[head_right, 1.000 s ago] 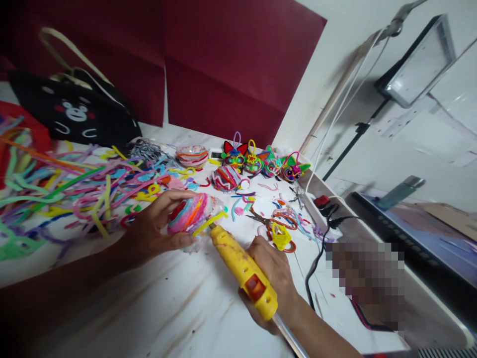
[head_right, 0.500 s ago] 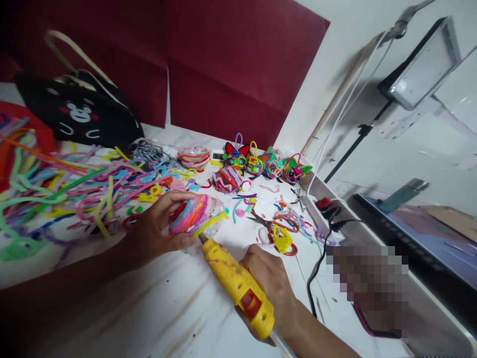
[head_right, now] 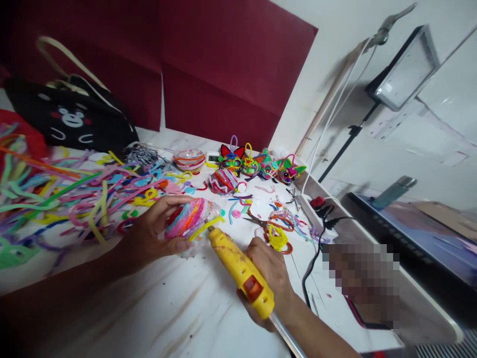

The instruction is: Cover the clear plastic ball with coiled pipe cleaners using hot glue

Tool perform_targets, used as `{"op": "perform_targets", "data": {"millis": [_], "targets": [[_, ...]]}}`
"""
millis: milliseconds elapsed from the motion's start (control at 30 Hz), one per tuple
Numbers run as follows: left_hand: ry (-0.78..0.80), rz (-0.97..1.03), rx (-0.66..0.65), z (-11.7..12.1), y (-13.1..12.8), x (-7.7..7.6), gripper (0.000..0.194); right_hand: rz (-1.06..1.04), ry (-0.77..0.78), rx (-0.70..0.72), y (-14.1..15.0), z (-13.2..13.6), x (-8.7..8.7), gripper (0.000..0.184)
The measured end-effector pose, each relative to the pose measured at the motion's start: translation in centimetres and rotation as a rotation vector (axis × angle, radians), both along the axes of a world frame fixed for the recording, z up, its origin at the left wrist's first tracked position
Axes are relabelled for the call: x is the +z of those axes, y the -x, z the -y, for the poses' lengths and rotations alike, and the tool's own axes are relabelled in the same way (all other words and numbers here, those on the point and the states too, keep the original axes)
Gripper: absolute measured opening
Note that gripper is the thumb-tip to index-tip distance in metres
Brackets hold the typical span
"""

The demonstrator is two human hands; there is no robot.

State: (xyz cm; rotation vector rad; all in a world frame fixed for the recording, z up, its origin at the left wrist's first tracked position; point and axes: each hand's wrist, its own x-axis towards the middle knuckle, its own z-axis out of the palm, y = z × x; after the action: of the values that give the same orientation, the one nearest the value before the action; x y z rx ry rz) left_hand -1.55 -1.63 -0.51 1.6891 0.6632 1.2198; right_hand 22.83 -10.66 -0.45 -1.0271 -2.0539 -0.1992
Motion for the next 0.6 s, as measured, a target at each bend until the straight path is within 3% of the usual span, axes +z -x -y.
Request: {"op": "perform_targets", "data": {"millis": [400, 600], "targets": [[0.082, 0.007, -0.006, -0.3, -0.1, 0.2, 0.06, -0.037, -0.063, -0.028, -0.8, -1.2, -1.5, 0.004], [0.11, 0.006, 0.035, -1.8, 0.3, -0.5, 0.061, 0.068, 0.194, -0.215, -1.4, -1.8, -1.1, 0.004]]}}
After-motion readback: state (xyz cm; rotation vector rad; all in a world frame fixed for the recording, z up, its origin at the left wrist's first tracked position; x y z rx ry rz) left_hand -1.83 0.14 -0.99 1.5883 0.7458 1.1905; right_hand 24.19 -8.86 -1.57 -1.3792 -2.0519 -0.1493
